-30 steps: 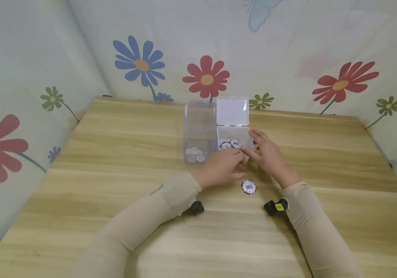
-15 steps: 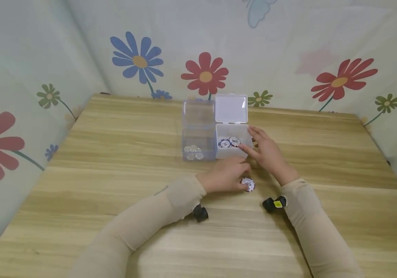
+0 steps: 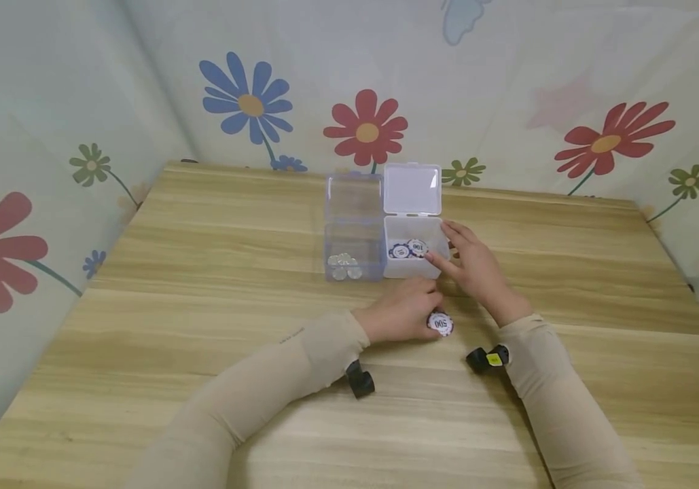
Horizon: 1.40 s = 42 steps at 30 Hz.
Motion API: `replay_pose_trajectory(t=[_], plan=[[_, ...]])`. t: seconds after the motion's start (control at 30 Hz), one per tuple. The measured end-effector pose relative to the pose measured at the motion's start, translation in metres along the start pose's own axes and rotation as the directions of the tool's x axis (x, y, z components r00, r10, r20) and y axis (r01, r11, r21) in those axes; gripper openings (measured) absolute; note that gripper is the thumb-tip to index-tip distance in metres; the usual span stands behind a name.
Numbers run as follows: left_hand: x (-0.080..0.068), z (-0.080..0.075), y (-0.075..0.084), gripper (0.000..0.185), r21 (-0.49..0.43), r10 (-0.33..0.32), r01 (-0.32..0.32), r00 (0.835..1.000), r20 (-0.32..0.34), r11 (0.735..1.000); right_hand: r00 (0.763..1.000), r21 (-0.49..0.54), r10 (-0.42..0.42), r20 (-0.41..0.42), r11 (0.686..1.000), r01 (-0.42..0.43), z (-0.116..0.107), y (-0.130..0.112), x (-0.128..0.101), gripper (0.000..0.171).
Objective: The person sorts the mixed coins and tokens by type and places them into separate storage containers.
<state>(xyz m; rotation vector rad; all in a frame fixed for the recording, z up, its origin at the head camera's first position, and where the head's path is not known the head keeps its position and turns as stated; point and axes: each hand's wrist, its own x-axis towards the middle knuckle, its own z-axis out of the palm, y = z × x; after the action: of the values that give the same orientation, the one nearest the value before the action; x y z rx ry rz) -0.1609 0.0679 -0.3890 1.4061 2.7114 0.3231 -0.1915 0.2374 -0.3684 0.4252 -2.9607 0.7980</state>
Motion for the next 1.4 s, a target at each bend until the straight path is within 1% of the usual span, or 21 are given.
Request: replay_pose_trajectory(t=[0.37, 0.6, 0.77, 0.9, 0.97, 1.1, 1.23, 1.33, 1.4], plan=[[0.000, 0.001, 0.001, 0.036, -0.001, -0.009, 0.009, 1.000, 0.008, 1.000, 1.000, 0.006, 0.009, 0.014, 1.000, -0.009, -0.001, -0.002, -0.001, 0.074], [0.003, 0.002, -0.001, 0.033, -0.015, 0.002, -0.002, 1.000, -0.015, 1.000, 1.000, 0.000, 0.024, 0.020, 1.000, -0.024, -0.004, 0.001, 0.001, 0.075], [0.000, 0.003, 0.000, 0.033, -0.001, 0.020, -0.020, 0.999, -0.031, 1.000, 0.999, 0.006, 0.035, 0.022, 0.999, -0.036, -0.001, 0.001, -0.002, 0.076], [-0.001, 0.002, -0.001, 0.034, -0.027, 0.013, -0.015, 0.998, -0.055, 1.000, 1.000, 0.006, 0.022, 0.013, 1.000, -0.022, 0.001, 0.001, -0.003, 0.076], [-0.003, 0.000, -0.003, 0.034, -0.041, -0.004, 0.001, 0.998, -0.067, 0.999, 1.000, 0.003, 0.013, 0.012, 1.000, -0.013, 0.003, -0.001, -0.002, 0.076], [-0.005, -0.005, -0.003, 0.036, -0.028, -0.020, 0.017, 0.996, -0.084, 0.999, 1.000, -0.003, 0.012, 0.002, 1.000, -0.012, 0.005, -0.003, -0.001, 0.074], [-0.006, -0.010, 0.001, 0.038, 0.018, -0.009, 0.010, 0.996, -0.085, 1.000, 1.000, 0.004, 0.018, -0.009, 1.000, -0.018, 0.005, -0.003, -0.004, 0.074], [-0.007, -0.015, 0.003, 0.038, 0.035, -0.001, 0.004, 0.997, -0.083, 0.999, 1.000, 0.002, 0.011, -0.018, 1.000, -0.011, 0.004, -0.003, -0.006, 0.074], [-0.007, -0.018, 0.003, 0.038, 0.042, 0.003, 0.001, 0.995, -0.098, 0.999, 0.999, -0.002, 0.002, -0.034, 1.000, -0.002, 0.003, -0.002, -0.006, 0.073]])
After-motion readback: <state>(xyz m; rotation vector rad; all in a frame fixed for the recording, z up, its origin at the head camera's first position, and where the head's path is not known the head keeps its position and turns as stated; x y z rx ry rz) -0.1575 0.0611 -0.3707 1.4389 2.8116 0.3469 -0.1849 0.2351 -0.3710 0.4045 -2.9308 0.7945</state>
